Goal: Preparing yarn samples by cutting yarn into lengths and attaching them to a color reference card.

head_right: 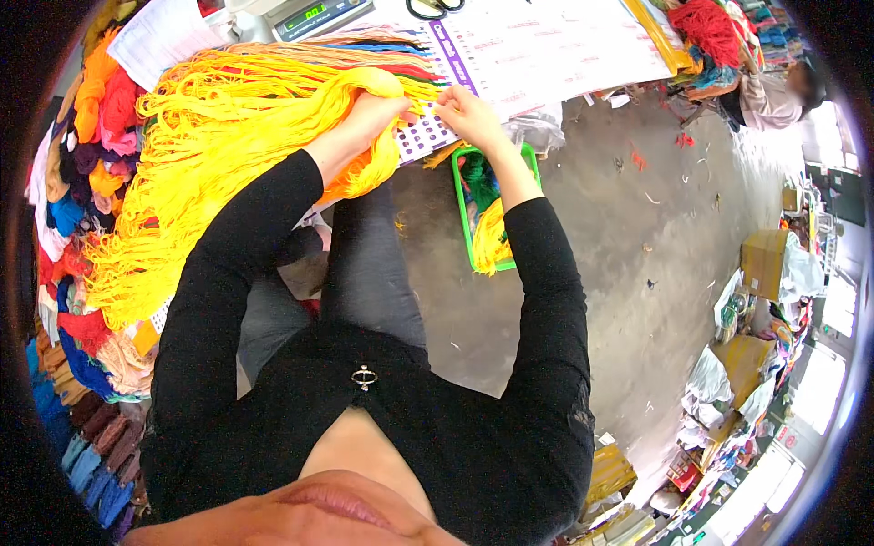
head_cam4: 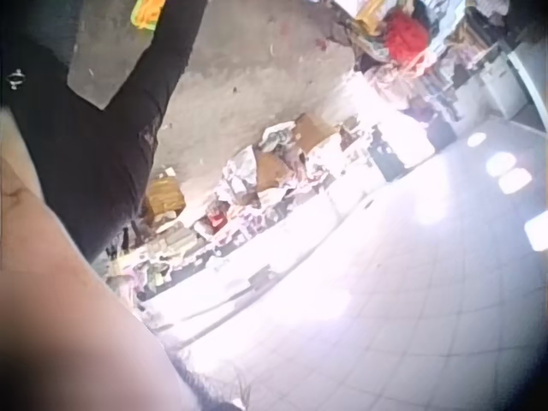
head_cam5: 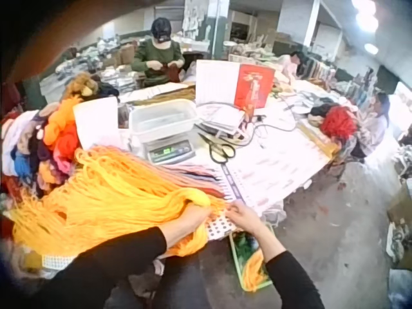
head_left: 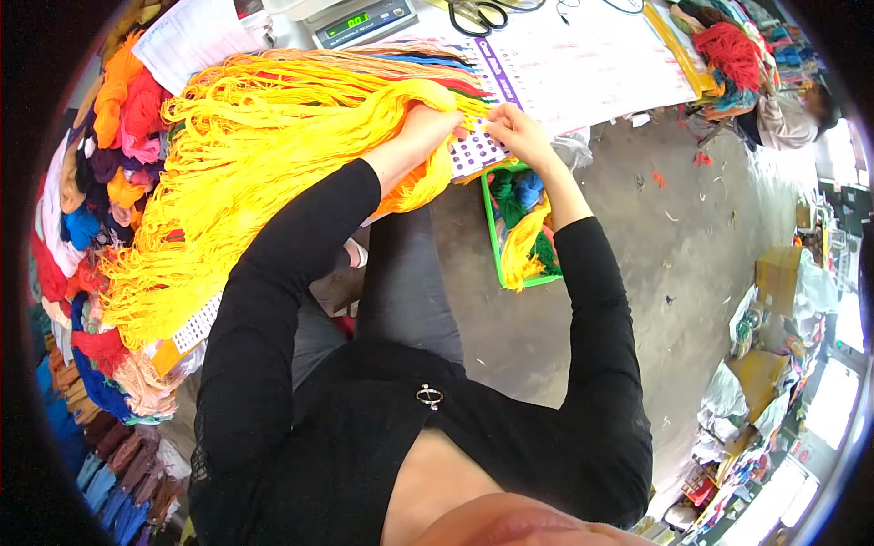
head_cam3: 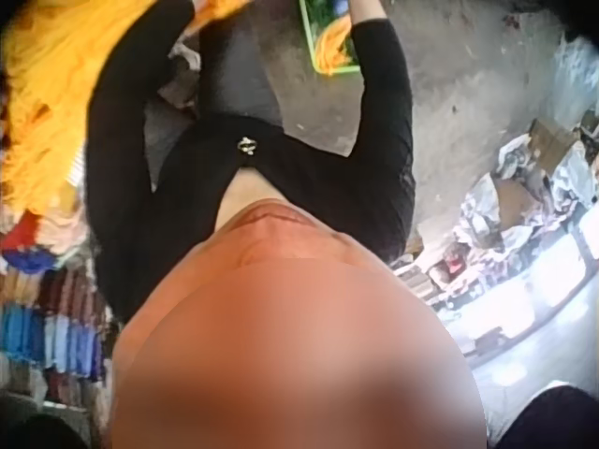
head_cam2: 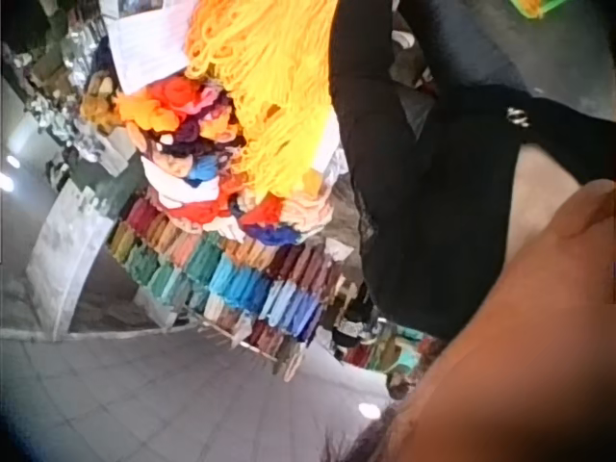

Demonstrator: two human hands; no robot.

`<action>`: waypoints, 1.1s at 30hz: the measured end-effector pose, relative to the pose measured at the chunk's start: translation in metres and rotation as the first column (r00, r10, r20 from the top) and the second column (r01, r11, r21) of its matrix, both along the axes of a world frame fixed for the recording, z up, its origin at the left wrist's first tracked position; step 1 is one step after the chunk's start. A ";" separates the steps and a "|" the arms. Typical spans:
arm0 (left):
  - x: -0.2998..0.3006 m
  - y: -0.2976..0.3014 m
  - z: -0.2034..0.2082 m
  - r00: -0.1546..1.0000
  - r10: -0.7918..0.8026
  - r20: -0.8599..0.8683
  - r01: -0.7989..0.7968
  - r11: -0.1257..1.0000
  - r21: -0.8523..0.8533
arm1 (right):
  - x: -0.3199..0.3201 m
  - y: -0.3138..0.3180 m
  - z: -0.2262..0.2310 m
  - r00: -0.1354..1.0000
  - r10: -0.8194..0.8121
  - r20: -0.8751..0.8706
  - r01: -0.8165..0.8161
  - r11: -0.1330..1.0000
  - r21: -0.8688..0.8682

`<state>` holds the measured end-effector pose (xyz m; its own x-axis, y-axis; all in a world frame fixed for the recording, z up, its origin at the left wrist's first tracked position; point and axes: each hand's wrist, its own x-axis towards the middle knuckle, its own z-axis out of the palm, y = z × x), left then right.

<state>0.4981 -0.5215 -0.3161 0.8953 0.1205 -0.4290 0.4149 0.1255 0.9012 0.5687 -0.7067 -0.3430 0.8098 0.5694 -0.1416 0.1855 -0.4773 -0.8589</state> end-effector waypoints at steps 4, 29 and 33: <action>0.002 0.008 -0.006 0.998 -0.022 0.055 0.015 0.991 0.133 | -0.005 0.009 0.004 0.991 0.003 0.137 0.005 0.998 -0.057; -0.010 -0.018 0.002 0.917 -0.217 0.334 0.097 0.935 0.340 | -0.014 0.006 0.012 0.998 -0.014 0.061 0.013 1.000 0.018; -0.012 -0.015 0.002 0.992 -0.059 0.107 0.060 0.998 -0.006 | -0.018 0.015 0.024 0.979 -0.036 0.198 0.074 0.979 -0.189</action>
<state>0.4865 -0.5362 -0.3141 0.9415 0.0620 -0.3311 0.3231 0.1125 0.9397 0.5503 -0.6920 -0.3194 0.8619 0.5002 -0.0830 0.3073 -0.6455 -0.6992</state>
